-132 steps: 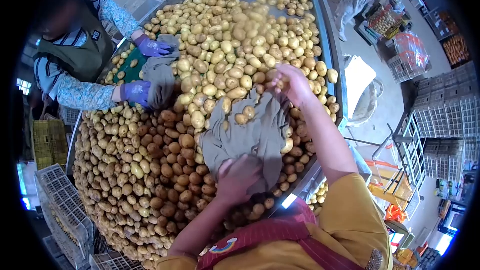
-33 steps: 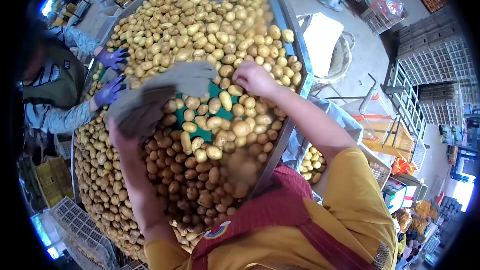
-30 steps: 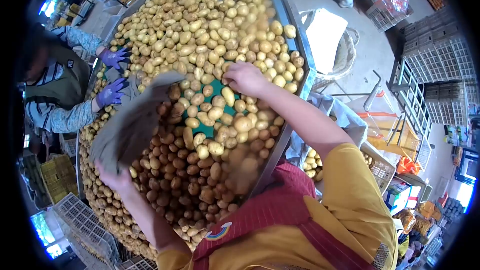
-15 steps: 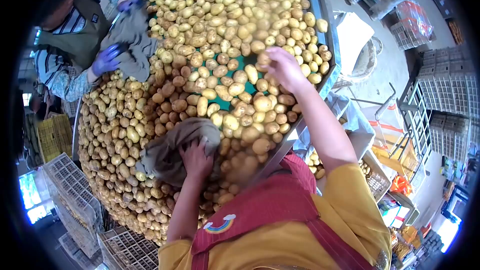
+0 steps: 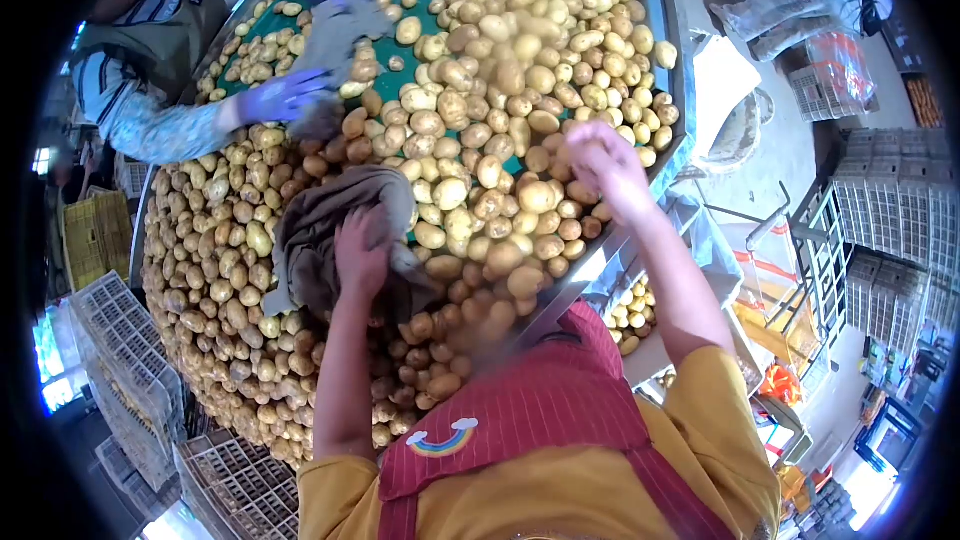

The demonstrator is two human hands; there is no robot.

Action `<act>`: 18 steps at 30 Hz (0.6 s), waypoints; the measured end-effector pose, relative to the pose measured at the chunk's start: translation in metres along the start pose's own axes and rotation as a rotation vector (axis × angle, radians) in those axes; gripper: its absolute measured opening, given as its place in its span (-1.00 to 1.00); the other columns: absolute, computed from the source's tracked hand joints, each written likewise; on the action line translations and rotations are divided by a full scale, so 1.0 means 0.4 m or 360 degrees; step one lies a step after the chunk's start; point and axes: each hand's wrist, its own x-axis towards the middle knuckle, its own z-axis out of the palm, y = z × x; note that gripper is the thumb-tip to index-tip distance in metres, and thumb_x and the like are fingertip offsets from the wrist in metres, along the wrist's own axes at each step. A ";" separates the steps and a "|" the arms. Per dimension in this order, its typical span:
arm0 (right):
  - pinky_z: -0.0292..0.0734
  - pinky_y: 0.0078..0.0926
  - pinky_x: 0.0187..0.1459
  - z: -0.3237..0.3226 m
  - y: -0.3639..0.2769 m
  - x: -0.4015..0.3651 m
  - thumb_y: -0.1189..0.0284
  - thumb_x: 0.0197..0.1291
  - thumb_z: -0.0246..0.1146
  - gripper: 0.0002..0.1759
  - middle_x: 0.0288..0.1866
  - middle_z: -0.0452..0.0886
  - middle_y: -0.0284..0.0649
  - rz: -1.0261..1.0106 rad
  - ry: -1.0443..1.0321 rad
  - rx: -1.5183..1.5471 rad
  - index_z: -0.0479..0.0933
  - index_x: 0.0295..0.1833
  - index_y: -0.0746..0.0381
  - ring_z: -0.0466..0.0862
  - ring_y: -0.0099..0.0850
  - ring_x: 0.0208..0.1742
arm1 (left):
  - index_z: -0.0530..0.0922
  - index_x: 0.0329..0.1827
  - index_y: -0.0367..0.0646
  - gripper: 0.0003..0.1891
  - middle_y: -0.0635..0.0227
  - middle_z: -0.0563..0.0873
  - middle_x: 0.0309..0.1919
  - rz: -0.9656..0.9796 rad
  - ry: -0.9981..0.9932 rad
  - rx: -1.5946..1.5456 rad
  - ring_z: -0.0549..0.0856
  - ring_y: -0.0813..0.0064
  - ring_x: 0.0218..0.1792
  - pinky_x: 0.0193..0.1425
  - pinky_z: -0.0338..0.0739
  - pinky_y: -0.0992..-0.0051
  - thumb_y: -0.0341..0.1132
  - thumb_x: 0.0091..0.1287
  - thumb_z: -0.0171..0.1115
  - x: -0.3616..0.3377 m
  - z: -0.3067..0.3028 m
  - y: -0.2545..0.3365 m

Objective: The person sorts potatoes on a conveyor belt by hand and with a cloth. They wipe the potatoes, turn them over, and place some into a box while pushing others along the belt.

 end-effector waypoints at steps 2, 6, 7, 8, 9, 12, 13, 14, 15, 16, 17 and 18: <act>0.34 -0.67 -0.31 -0.054 -0.022 -0.117 0.42 0.46 0.22 -0.90 -0.35 0.48 -0.50 0.0106 0.0192 -0.0700 0.58 -0.03 0.19 0.41 -0.70 -0.35 | 0.56 0.37 -0.26 -0.43 0.09 0.58 0.39 -0.0580 -0.0087 -0.1471 0.52 0.13 0.41 0.54 0.30 0.06 -0.02 0.45 0.22 -0.055 -0.090 -0.019; 0.48 -0.47 -0.25 -0.326 -0.017 -0.418 0.35 0.39 0.24 -0.76 -0.41 0.60 -0.35 0.0736 0.0073 -0.1726 0.61 -0.26 0.31 0.54 -0.55 -0.35 | 0.50 0.40 -0.34 -0.38 0.05 0.65 0.27 -0.0601 0.0714 -0.1228 0.64 0.21 0.26 0.41 0.48 0.22 0.01 0.51 0.16 -0.251 -0.325 -0.069; 0.51 -0.42 -0.29 -0.368 -0.016 -0.499 0.32 0.34 0.26 -0.75 -0.47 0.57 -0.29 0.0782 0.0000 -0.1568 0.66 -0.25 0.31 0.58 -0.52 -0.39 | 0.49 0.41 -0.36 -0.39 0.05 0.67 0.23 -0.0403 0.0865 -0.1045 0.66 0.21 0.23 0.38 0.52 0.25 0.00 0.51 0.17 -0.300 -0.389 -0.086; 0.55 -0.39 -0.32 -0.501 0.063 -0.605 0.29 0.31 0.30 -0.76 -0.42 0.65 -0.27 0.1213 0.0156 -0.1696 0.75 -0.16 0.23 0.63 -0.49 -0.41 | 0.42 0.48 -0.34 -0.28 0.07 0.62 0.32 -0.0915 0.1031 -0.1683 0.63 0.21 0.27 0.39 0.50 0.20 0.07 0.46 0.23 -0.371 -0.427 -0.157; 0.57 -0.39 -0.35 -0.606 0.116 -0.711 0.25 0.28 0.35 -0.72 -0.37 0.69 -0.27 0.1520 0.0102 -0.1706 0.74 -0.03 0.20 0.64 -0.47 -0.43 | 0.43 0.47 -0.31 -0.26 0.05 0.62 0.31 -0.1022 0.1223 -0.1349 0.63 0.17 0.27 0.38 0.50 0.19 0.10 0.44 0.27 -0.416 -0.466 -0.217; 0.69 -0.32 -0.10 -0.716 0.222 -0.955 0.15 0.16 0.50 -0.36 -0.03 0.79 -0.18 0.2087 -0.0017 -0.1883 0.61 0.35 0.12 0.78 -0.25 -0.15 | 0.53 0.42 -0.24 -0.21 -0.04 0.66 0.22 -0.1209 0.1174 0.1470 0.64 0.01 0.24 0.28 0.54 0.07 0.29 0.41 0.26 -0.468 -0.528 -0.244; 0.64 -0.26 0.09 -0.759 0.280 -1.030 0.13 0.14 0.52 -0.27 0.10 0.76 -0.13 0.1719 -0.0095 -0.2387 0.55 0.41 0.12 0.73 -0.15 0.06 | 0.53 0.41 -0.22 -0.22 -0.07 0.63 0.25 -0.1464 0.1080 0.2112 0.60 0.01 0.29 0.32 0.51 0.01 0.29 0.40 0.25 -0.422 -0.538 -0.156; 0.59 -0.21 0.27 -0.814 0.333 -1.084 0.11 0.13 0.54 -0.18 0.24 0.72 -0.08 0.1304 -0.0177 -0.2853 0.49 0.48 0.12 0.69 -0.04 0.26 | 0.55 0.39 -0.21 -0.27 -0.05 0.65 0.24 -0.1125 0.1253 0.1892 0.62 0.04 0.26 0.31 0.52 0.05 0.22 0.39 0.31 -0.404 -0.545 -0.168; 0.36 -0.17 0.50 -0.743 0.300 -1.016 0.16 0.15 0.52 -0.19 0.42 0.59 0.02 0.1065 0.0276 -0.2335 0.47 0.50 0.15 0.47 -0.03 0.52 | 0.58 0.36 -0.20 -0.31 -0.03 0.67 0.22 -0.0787 0.1398 0.1662 0.64 0.07 0.24 0.31 0.53 0.08 0.16 0.37 0.36 -0.384 -0.549 -0.179; 0.47 -0.17 0.41 -0.673 0.272 -0.921 0.24 0.22 0.44 -0.35 0.32 0.65 0.04 0.1236 0.0546 -0.2170 0.54 0.40 0.23 0.59 -0.01 0.40 | 0.62 0.29 -0.20 -0.47 0.05 0.72 0.12 -0.0441 0.1428 0.0976 0.69 0.16 0.16 0.26 0.56 0.16 -0.13 0.32 0.46 -0.284 -0.508 -0.092; 0.56 -0.15 0.26 -0.592 0.244 -0.819 0.33 0.28 0.35 -0.54 0.23 0.70 0.06 0.1216 0.0747 -0.2175 0.63 0.25 0.29 0.68 -0.03 0.27 | 0.65 0.22 -0.21 -0.57 0.13 0.75 0.03 -0.0168 0.1367 0.0469 0.72 0.21 0.08 0.22 0.58 0.22 -0.40 0.26 0.43 -0.182 -0.419 -0.036; 0.61 -0.15 0.10 -0.560 0.250 -0.762 0.35 0.33 0.29 -0.67 0.09 0.75 0.03 0.0701 0.0865 -0.2091 0.69 0.11 0.30 0.75 -0.07 0.09 | 0.65 0.20 -0.21 -0.59 0.14 0.73 0.08 -0.0196 0.0978 0.0013 0.69 0.22 0.13 0.26 0.56 0.25 -0.45 0.25 0.39 -0.096 -0.353 0.062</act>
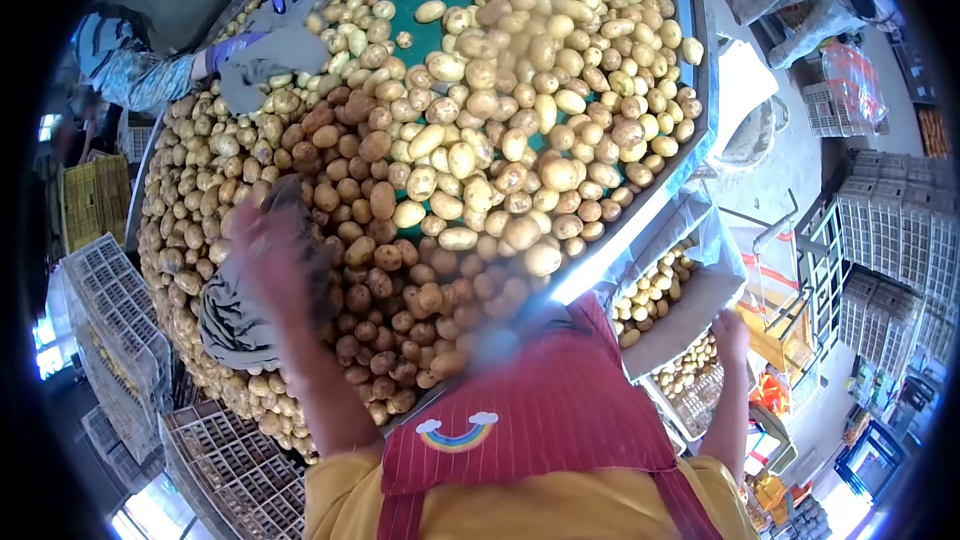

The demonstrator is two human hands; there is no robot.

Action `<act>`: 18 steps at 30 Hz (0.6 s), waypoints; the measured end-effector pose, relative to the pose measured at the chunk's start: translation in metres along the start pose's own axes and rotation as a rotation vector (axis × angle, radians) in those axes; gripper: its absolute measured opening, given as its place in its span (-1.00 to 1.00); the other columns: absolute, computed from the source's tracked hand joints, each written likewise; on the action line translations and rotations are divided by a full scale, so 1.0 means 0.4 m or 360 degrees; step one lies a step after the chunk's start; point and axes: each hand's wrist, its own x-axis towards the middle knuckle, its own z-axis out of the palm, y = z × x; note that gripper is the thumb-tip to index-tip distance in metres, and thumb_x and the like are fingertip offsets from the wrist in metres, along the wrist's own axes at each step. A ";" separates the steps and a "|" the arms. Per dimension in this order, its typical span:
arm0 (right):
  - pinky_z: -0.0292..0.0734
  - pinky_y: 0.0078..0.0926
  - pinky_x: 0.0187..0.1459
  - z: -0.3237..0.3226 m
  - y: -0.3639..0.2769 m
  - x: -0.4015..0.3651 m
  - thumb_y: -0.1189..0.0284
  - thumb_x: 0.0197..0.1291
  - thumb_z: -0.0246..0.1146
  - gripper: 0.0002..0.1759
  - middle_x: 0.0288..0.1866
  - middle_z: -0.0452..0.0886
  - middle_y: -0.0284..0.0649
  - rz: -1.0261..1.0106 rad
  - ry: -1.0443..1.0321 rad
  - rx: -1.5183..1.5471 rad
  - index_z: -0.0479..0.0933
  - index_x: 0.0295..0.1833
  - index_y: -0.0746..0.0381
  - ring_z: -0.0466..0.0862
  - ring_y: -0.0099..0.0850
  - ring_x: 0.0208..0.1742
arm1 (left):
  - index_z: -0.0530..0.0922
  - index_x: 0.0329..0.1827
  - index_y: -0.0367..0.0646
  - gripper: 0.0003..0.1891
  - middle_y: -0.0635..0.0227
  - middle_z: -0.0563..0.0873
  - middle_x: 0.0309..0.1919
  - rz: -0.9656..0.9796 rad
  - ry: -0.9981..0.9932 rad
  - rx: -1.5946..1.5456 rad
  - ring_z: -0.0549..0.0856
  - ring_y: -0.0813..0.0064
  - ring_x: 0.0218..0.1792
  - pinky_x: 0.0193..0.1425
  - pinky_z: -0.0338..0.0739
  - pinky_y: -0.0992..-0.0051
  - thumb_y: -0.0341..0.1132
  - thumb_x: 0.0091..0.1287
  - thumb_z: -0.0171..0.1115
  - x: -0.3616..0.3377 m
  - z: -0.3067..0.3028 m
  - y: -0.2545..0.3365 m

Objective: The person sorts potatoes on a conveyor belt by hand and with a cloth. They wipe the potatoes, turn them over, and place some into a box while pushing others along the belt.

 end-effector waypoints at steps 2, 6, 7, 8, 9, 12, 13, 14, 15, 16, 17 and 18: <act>0.61 -0.33 -0.01 -0.007 -0.240 0.055 0.48 0.35 0.29 -0.77 -0.14 0.72 -0.07 -0.0542 0.0373 0.0302 0.67 0.05 0.34 0.72 -0.23 -0.16 | 0.62 0.20 -0.21 -0.58 0.14 0.68 0.18 0.0141 -0.0474 -0.0383 0.63 0.14 0.22 0.34 0.51 0.27 -0.52 0.23 0.31 0.016 0.240 0.109; 0.55 -0.51 -0.10 -0.051 -0.640 0.052 0.57 0.36 0.30 -0.81 -0.19 0.69 -0.22 -0.0930 0.0319 0.0717 0.72 0.03 0.29 0.66 -0.44 -0.18 | 0.60 0.28 -0.06 -0.52 0.20 0.66 0.17 0.0377 -0.0661 0.0033 0.69 0.13 0.11 0.22 0.60 0.17 -0.42 0.24 0.33 0.040 0.491 0.185; 0.52 -0.55 -0.12 -0.048 -0.692 0.053 0.58 0.36 0.30 -0.82 -0.23 0.67 -0.25 -0.0951 0.0147 0.0876 0.73 0.01 0.30 0.65 -0.49 -0.17 | 0.60 0.26 -0.06 -0.54 0.22 0.66 0.14 0.0381 -0.0696 0.0157 0.69 0.12 0.07 0.17 0.61 0.16 -0.41 0.24 0.34 0.048 0.509 0.196; 0.53 -0.58 -0.10 -0.049 -0.746 0.055 0.58 0.38 0.28 -0.81 -0.22 0.66 -0.27 -0.1113 0.0073 0.0882 0.73 0.03 0.29 0.65 -0.53 -0.16 | 0.61 0.24 -0.06 -0.55 0.23 0.66 0.10 0.0386 -0.0727 0.0285 0.70 0.12 0.02 0.11 0.62 0.15 -0.39 0.24 0.34 0.059 0.525 0.197; 0.53 -0.60 -0.08 -0.028 -0.794 0.053 0.57 0.42 0.26 -0.82 -0.15 0.67 -0.29 -0.0919 -0.0245 0.1345 0.72 0.04 0.29 0.67 -0.53 -0.14 | 0.61 0.14 -0.07 -0.61 0.22 0.65 0.01 0.0440 -0.0634 0.0274 0.71 0.13 -0.07 -0.01 0.61 0.15 -0.37 0.23 0.34 0.058 0.553 0.178; 0.63 -0.53 -0.01 0.031 -0.869 0.070 0.37 0.58 0.14 -0.65 0.10 0.69 -0.17 -0.0634 -0.0982 0.1933 0.56 0.32 0.32 0.72 -0.43 0.04 | 0.60 0.09 -0.09 -0.64 0.17 0.64 -0.04 0.0464 -0.0410 -0.0043 0.71 0.11 -0.10 -0.05 0.61 0.16 -0.36 0.21 0.36 0.036 0.511 0.192; 0.65 -0.50 -0.01 0.042 -0.907 0.061 0.30 0.59 0.12 -0.59 0.14 0.68 -0.15 -0.0637 -0.1087 0.2154 0.51 0.37 0.30 0.71 -0.38 0.09 | 0.59 0.07 -0.12 -0.64 0.14 0.63 -0.07 0.0439 -0.0447 -0.0086 0.71 0.11 -0.14 -0.08 0.60 0.16 -0.36 0.19 0.38 0.019 0.469 0.225; 0.67 -0.47 -0.01 0.052 -0.948 0.044 0.22 0.61 0.11 -0.53 0.19 0.66 -0.13 -0.0630 -0.1191 0.2377 0.46 0.43 0.28 0.70 -0.34 0.13 | 0.60 0.04 -0.13 -0.66 0.16 0.65 -0.09 0.0437 -0.0477 -0.0267 0.71 0.15 -0.17 -0.09 0.61 0.17 -0.33 0.19 0.38 -0.011 0.428 0.252; 0.68 -0.45 -0.01 0.050 -0.986 0.029 0.19 0.60 0.10 -0.48 0.22 0.65 -0.12 -0.0484 -0.1273 0.2547 0.40 0.48 0.27 0.70 -0.31 0.16 | 0.63 0.07 -0.10 -0.62 0.17 0.68 -0.07 0.0589 -0.0438 -0.0418 0.72 0.19 -0.16 -0.02 0.60 0.14 -0.20 0.22 0.43 -0.045 0.410 0.266; 0.69 -0.43 -0.02 0.044 -1.016 0.019 0.15 0.60 0.10 -0.44 0.24 0.64 -0.11 -0.0328 -0.1354 0.2711 0.34 0.52 0.25 0.69 -0.27 0.18 | 0.63 0.12 -0.07 -0.59 0.24 0.71 -0.05 0.0641 -0.0767 -0.0591 0.72 0.23 -0.10 0.05 0.55 0.19 -0.06 0.30 0.40 -0.058 0.350 0.294; 0.71 -0.46 -0.05 0.042 -1.033 0.018 0.16 0.59 0.12 -0.45 0.23 0.64 -0.15 -0.0158 -0.1301 0.2692 0.34 0.51 0.23 0.70 -0.32 0.17 | 0.64 0.23 -0.01 -0.50 0.28 0.71 0.09 0.0713 -0.0757 -0.0730 0.72 0.23 0.04 0.19 0.53 0.16 0.01 0.30 0.40 -0.075 0.327 0.309; 0.66 -0.57 -0.16 0.075 -1.015 0.053 0.25 0.56 0.18 -0.56 0.09 0.68 -0.22 -0.0180 -0.1307 0.2597 0.45 0.40 0.23 0.72 -0.43 0.00 | 0.59 0.39 0.03 -0.42 0.27 0.62 0.33 0.0672 -0.0918 -0.0884 0.62 0.20 0.29 0.38 0.43 0.09 0.04 0.35 0.34 -0.082 0.323 0.297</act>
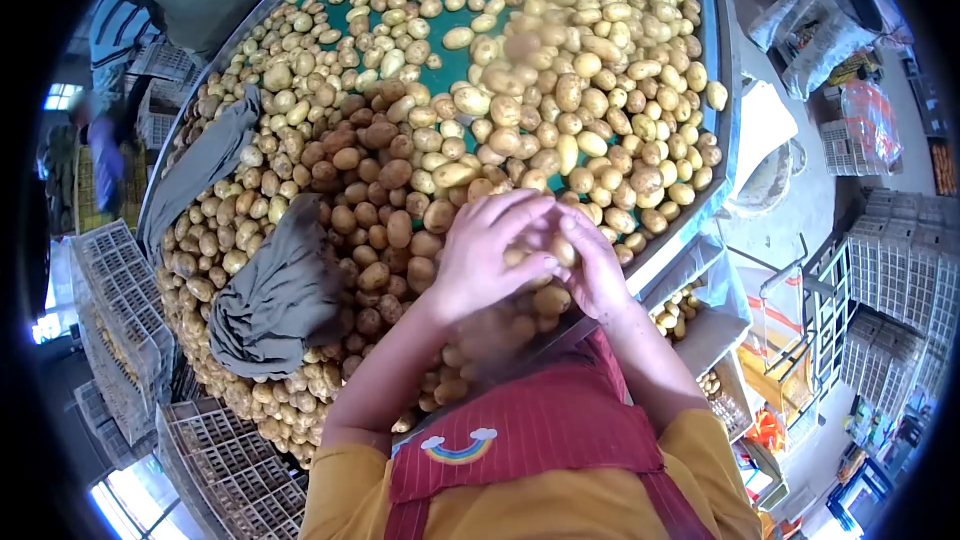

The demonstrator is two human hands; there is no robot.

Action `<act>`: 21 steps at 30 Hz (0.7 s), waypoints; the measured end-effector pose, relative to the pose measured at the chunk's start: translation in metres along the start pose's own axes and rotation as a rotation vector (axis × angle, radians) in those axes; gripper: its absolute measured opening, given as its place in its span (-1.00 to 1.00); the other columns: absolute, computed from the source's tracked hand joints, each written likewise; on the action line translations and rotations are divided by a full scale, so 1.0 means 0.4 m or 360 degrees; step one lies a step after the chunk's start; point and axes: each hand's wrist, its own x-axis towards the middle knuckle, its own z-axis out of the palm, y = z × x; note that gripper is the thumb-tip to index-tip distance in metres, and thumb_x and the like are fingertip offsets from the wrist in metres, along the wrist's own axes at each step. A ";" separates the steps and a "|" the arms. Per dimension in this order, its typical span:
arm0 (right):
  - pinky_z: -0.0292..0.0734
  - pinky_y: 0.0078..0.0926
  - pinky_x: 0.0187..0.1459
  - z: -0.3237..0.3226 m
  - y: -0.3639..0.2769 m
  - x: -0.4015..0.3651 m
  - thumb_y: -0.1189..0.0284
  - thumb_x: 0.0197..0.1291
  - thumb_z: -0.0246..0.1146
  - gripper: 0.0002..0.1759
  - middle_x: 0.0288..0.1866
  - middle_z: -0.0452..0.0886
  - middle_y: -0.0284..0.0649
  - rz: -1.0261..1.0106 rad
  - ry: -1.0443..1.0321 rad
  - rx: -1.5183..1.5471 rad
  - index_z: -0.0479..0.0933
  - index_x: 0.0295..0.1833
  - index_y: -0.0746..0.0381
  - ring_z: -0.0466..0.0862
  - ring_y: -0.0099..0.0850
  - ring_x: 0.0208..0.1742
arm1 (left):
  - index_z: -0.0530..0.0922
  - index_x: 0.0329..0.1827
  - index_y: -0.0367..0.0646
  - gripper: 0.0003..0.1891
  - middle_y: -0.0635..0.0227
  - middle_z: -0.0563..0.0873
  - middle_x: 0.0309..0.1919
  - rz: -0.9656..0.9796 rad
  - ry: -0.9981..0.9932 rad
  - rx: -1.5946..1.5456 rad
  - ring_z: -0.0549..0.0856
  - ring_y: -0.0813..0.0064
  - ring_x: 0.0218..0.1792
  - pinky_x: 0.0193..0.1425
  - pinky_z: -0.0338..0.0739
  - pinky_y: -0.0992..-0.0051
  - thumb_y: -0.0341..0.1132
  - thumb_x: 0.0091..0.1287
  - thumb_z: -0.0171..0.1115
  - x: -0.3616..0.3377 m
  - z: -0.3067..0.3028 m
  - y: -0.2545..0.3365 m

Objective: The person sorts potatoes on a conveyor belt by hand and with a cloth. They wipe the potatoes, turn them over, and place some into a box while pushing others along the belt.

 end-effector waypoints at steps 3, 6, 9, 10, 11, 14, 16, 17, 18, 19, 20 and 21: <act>0.47 -0.74 -0.32 -0.050 0.038 0.061 0.57 0.38 0.24 -0.74 -0.17 0.72 -0.31 0.0000 0.0000 -0.0731 0.60 0.15 0.24 0.60 -0.64 -0.32 | 0.55 0.46 0.21 -0.45 0.33 0.50 0.50 0.0018 0.0001 0.0383 0.43 0.16 0.52 0.56 0.25 -0.10 0.06 0.43 0.22 0.033 0.002 -0.075; 0.39 -0.72 -0.56 0.003 -0.008 0.097 0.62 0.32 0.15 -0.71 -0.25 0.71 -0.29 0.0117 -0.0049 -0.1248 0.57 0.13 0.21 0.62 -0.61 -0.39 | 0.62 0.37 0.13 -0.50 0.27 0.54 0.46 0.0113 0.0281 0.0469 0.54 0.18 0.42 0.52 0.33 -0.14 -0.32 0.33 0.34 0.137 0.007 -0.238; 0.41 -0.72 -0.61 0.015 -0.063 0.142 0.59 0.33 0.14 -0.62 -0.24 0.72 -0.24 0.0145 0.0014 -0.1185 0.49 0.25 0.20 0.64 -0.60 -0.35 | 0.70 0.20 0.03 -0.57 0.26 0.63 0.34 -0.0203 0.0511 0.0464 0.61 0.19 0.32 0.42 0.45 -0.08 -0.49 0.25 0.32 0.292 -0.061 -0.429; 0.36 -0.71 -0.63 0.020 -0.073 0.151 0.59 0.32 0.13 -0.62 -0.26 0.71 -0.24 0.0093 0.0025 -0.1192 0.51 0.24 0.21 0.64 -0.61 -0.37 | 0.73 0.14 0.01 -0.62 0.29 0.66 0.29 -0.0334 0.0461 0.0652 0.62 0.20 0.30 0.40 0.46 -0.05 -0.49 0.25 0.31 0.333 -0.090 -0.461; 0.47 -0.69 -0.49 0.001 -0.084 0.165 0.62 0.32 0.12 -0.61 -0.27 0.69 -0.27 0.0087 -0.0040 -0.1246 0.51 0.24 0.23 0.64 -0.62 -0.32 | 0.75 0.08 0.03 -0.65 0.34 0.66 0.26 -0.0392 0.0378 0.0901 0.61 0.21 0.28 0.36 0.47 0.02 -0.48 0.24 0.32 0.367 -0.105 -0.487; 0.55 -0.65 -0.13 -0.058 -0.067 0.201 0.69 0.30 0.11 -0.67 -0.28 0.64 -0.37 -0.0149 -0.0221 -0.1202 0.62 0.12 0.27 0.64 -0.63 -0.27 | 0.77 0.03 0.14 -0.68 0.49 0.61 0.17 -0.0505 0.0198 0.1385 0.55 0.28 0.23 0.27 0.46 0.13 -0.44 0.23 0.37 0.423 -0.128 -0.543; 0.54 -0.67 -0.16 -0.056 -0.071 0.196 0.68 0.31 0.13 -0.69 -0.27 0.65 -0.40 -0.0092 -0.0260 -0.1209 0.65 0.09 0.27 0.62 -0.64 -0.24 | 0.76 0.02 0.19 -0.71 0.51 0.55 0.16 -0.0522 0.0057 0.1541 0.50 0.30 0.22 0.24 0.44 0.13 -0.35 0.23 0.44 0.435 -0.150 -0.539; 0.53 -0.68 -0.17 -0.054 -0.074 0.191 0.66 0.33 0.15 -0.71 -0.26 0.66 -0.40 -0.0040 -0.0230 -0.1167 0.65 0.09 0.27 0.62 -0.65 -0.25 | 0.75 0.01 0.19 -0.71 0.51 0.55 0.16 -0.0527 -0.0015 0.1544 0.50 0.31 0.22 0.25 0.43 0.12 -0.33 0.23 0.45 0.440 -0.164 -0.528; 0.52 -0.69 -0.18 -0.044 -0.080 0.183 0.64 0.34 0.18 -0.72 -0.26 0.67 -0.41 0.0012 -0.0201 -0.1124 0.66 0.10 0.26 0.61 -0.65 -0.25 | 0.75 0.01 0.19 -0.72 0.50 0.54 0.17 -0.0532 -0.0089 0.1547 0.50 0.31 0.22 0.25 0.42 0.11 -0.31 0.23 0.46 0.440 -0.172 -0.518; 0.52 -0.69 -0.19 -0.046 -0.077 0.182 0.62 0.34 0.20 -0.74 -0.25 0.67 -0.40 0.0020 -0.0191 -0.1075 0.66 0.09 0.25 0.62 -0.65 -0.26 | 0.75 -0.01 0.18 -0.70 0.52 0.54 0.16 -0.0493 -0.0030 0.1518 0.49 0.31 0.22 0.29 0.38 0.10 -0.26 0.18 0.53 0.432 -0.168 -0.519; 0.52 -0.70 -0.21 -0.048 -0.074 0.183 0.60 0.34 0.23 -0.75 -0.24 0.68 -0.40 0.0022 -0.0184 -0.1026 0.66 0.09 0.24 0.62 -0.65 -0.26 | 0.75 -0.02 0.18 -0.69 0.52 0.54 0.16 -0.0432 -0.0008 0.1513 0.49 0.31 0.23 0.31 0.37 0.10 -0.25 0.16 0.54 0.424 -0.158 -0.516; 0.52 -0.70 -0.22 -0.049 -0.072 0.186 0.58 0.35 0.26 -0.76 -0.23 0.69 -0.40 0.0019 -0.0182 -0.0980 0.66 0.09 0.23 0.62 -0.66 -0.26 | 0.74 -0.02 0.18 -0.68 0.53 0.54 0.16 -0.0370 0.0024 0.1509 0.49 0.30 0.23 0.32 0.35 0.10 -0.24 0.14 0.56 0.417 -0.147 -0.514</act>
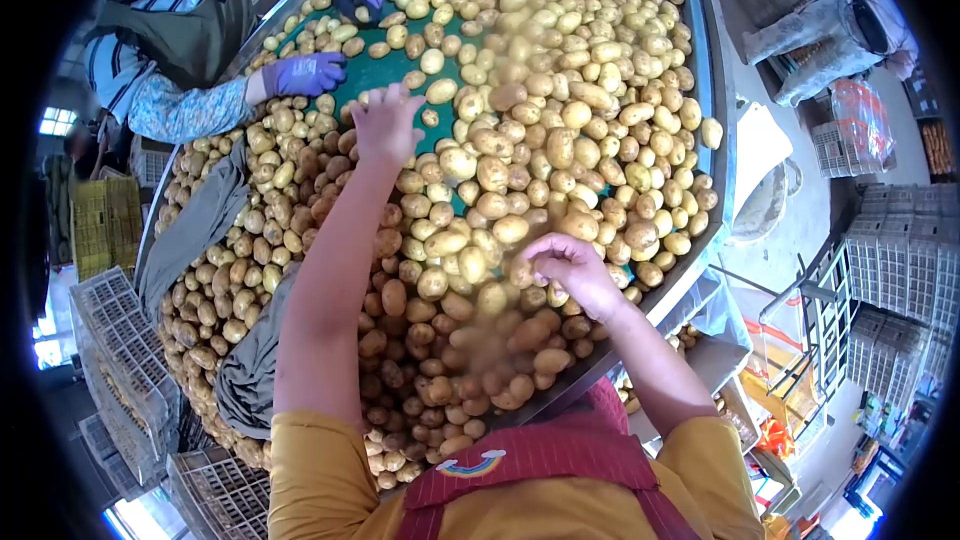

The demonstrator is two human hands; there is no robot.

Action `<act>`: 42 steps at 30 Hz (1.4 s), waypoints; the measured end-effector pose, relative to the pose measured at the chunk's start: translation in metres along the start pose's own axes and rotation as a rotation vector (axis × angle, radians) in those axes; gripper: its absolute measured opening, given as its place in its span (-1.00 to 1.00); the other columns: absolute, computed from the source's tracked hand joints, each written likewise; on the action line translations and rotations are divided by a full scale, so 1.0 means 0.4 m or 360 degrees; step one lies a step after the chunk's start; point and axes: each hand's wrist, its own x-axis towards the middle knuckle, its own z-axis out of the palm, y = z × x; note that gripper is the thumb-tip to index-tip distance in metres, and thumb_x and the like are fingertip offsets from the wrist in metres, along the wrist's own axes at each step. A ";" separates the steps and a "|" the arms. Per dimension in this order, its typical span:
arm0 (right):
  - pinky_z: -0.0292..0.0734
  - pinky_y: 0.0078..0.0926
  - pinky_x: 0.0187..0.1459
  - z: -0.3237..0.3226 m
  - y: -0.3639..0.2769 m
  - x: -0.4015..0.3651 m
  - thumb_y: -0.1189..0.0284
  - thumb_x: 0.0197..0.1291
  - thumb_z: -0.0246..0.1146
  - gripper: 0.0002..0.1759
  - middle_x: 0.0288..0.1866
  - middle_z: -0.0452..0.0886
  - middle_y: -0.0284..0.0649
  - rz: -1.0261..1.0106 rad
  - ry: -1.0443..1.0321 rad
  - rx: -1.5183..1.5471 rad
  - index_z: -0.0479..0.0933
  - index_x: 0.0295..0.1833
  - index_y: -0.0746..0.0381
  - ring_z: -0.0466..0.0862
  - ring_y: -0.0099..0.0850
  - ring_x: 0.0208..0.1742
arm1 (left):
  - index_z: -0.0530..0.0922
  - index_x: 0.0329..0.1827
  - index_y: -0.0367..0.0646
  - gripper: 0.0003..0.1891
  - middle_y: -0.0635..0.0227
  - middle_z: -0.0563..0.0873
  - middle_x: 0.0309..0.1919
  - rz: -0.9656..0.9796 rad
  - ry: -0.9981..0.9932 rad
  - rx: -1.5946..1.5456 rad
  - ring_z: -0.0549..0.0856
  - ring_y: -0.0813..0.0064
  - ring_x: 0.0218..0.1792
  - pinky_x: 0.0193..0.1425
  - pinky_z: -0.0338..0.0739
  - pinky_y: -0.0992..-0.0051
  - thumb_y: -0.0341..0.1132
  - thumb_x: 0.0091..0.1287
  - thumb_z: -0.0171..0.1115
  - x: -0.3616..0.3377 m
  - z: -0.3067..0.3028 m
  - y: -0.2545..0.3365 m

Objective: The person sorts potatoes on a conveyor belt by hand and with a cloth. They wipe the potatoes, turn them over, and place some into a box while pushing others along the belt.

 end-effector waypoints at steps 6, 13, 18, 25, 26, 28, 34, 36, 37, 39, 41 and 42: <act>0.49 -0.69 -0.37 0.048 -0.031 -0.049 0.58 0.35 0.28 -0.78 -0.23 0.66 -0.32 0.0056 0.0044 0.0367 0.62 0.08 0.29 0.62 -0.59 -0.28 | 0.75 -0.10 0.15 -0.75 0.56 0.61 -0.02 0.0121 0.0018 -0.0164 0.49 0.34 0.22 0.33 0.33 0.06 -0.27 0.14 0.54 -0.006 0.015 0.033; 0.50 -0.69 -0.40 0.036 0.002 -0.132 0.57 0.33 0.29 -0.76 -0.19 0.68 -0.33 -0.0042 -0.0011 0.0471 0.63 0.10 0.24 0.65 -0.60 -0.23 | 0.70 0.23 0.16 -0.57 0.43 0.75 0.00 0.0102 -0.0214 -0.0557 0.60 0.27 0.19 0.24 0.38 -0.04 -0.39 0.29 0.38 -0.029 -0.005 0.038; 0.48 -0.74 -0.42 0.036 0.019 -0.181 0.54 0.37 0.30 -0.77 -0.17 0.66 -0.35 0.0015 0.0004 0.0469 0.61 0.11 0.20 0.62 -0.64 -0.26 | 0.71 0.21 0.06 -0.60 0.35 0.77 -0.13 -0.0154 -0.0329 -0.0811 0.69 0.26 0.02 0.15 0.40 -0.04 -0.21 0.29 0.42 0.033 0.057 0.059; 0.48 -0.73 -0.46 0.023 0.024 -0.190 0.50 0.41 0.30 -0.76 -0.19 0.67 -0.35 -0.0006 0.0007 0.0547 0.59 0.14 0.22 0.62 -0.64 -0.30 | 0.75 0.00 -0.11 -0.68 0.26 0.76 -0.37 -0.0137 0.0131 -0.0981 0.73 0.21 -0.20 -0.06 0.54 0.03 -0.19 0.24 0.46 -0.002 -0.010 0.119; 0.47 -0.73 -0.48 0.027 0.010 -0.189 0.49 0.43 0.29 -0.76 -0.21 0.67 -0.33 -0.0090 0.0010 0.0538 0.58 0.16 0.23 0.61 -0.63 -0.35 | 0.74 0.00 -0.21 -0.68 0.19 0.76 -0.43 -0.0061 0.0233 -0.1563 0.72 0.22 -0.31 -0.18 0.59 0.18 -0.31 0.20 0.47 -0.029 -0.032 0.149; 0.46 -0.70 -0.50 0.024 0.003 -0.176 0.39 0.47 0.29 -0.66 -0.15 0.67 -0.30 -0.0209 0.0039 0.0553 0.52 0.27 0.23 0.60 -0.62 -0.37 | 0.72 -0.02 -0.21 -0.69 0.24 0.76 -0.36 0.0085 0.0196 -0.1668 0.70 0.27 -0.31 -0.12 0.60 0.29 -0.41 0.15 0.46 -0.112 -0.191 0.249; 0.58 -0.63 -0.02 0.052 -0.055 -0.225 0.52 0.44 0.30 -0.57 0.06 0.64 -0.35 -0.0710 0.0277 0.0656 0.50 0.37 0.28 0.61 -0.61 0.03 | 0.66 0.03 0.03 -0.57 0.40 0.68 -0.10 0.0644 0.0335 -0.1625 0.58 0.23 0.05 0.21 0.37 0.20 -0.38 0.02 0.45 -0.388 -0.348 0.438; 0.54 -0.68 0.02 0.046 -0.047 -0.269 0.57 0.39 0.33 -0.54 0.04 0.64 -0.40 -0.0787 0.0367 0.0479 0.51 0.37 0.28 0.59 -0.67 -0.01 | 0.63 0.08 -0.06 -0.51 0.36 0.68 -0.09 0.0496 0.0281 -0.1867 0.61 0.26 0.02 0.16 0.46 0.27 -0.42 0.01 0.52 -0.424 -0.363 0.471; 0.53 -0.69 0.05 0.041 -0.046 -0.299 0.58 0.37 0.33 -0.53 0.03 0.65 -0.41 -0.0743 0.0395 0.0389 0.52 0.38 0.28 0.58 -0.67 -0.02 | 0.62 0.08 -0.12 -0.49 0.33 0.69 -0.07 0.0354 0.0162 -0.1984 0.64 0.28 0.02 0.13 0.52 0.33 -0.45 0.01 0.55 -0.443 -0.386 0.484; 0.49 -0.67 0.06 0.054 -0.054 -0.358 0.60 0.29 0.39 -0.46 0.01 0.62 -0.42 -0.0919 0.0466 0.0444 0.50 0.39 0.27 0.55 -0.66 -0.04 | 0.65 0.06 -0.14 -0.52 0.32 0.69 -0.09 0.0547 0.0123 -0.1892 0.65 0.27 -0.01 0.12 0.55 0.33 -0.45 0.02 0.55 -0.461 -0.411 0.504; 0.48 -0.60 0.13 0.045 -0.018 -0.398 0.60 0.22 0.44 -0.42 0.02 0.58 -0.40 -0.1046 0.0557 0.0428 0.48 0.35 0.25 0.54 -0.63 0.03 | 0.66 0.03 -0.14 -0.56 0.31 0.70 -0.09 0.0730 0.0105 -0.1755 0.65 0.25 -0.01 0.16 0.55 0.31 -0.44 0.04 0.54 -0.479 -0.409 0.526; 0.45 -0.56 0.18 0.043 -0.003 -0.417 0.60 0.12 0.50 -0.39 0.03 0.55 -0.38 -0.1062 0.0635 0.0491 0.47 0.29 0.22 0.53 -0.60 0.08 | 0.68 0.00 -0.14 -0.60 0.30 0.72 -0.07 0.0809 0.0166 -0.1734 0.65 0.24 0.01 0.19 0.54 0.30 -0.43 0.05 0.53 -0.492 -0.413 0.542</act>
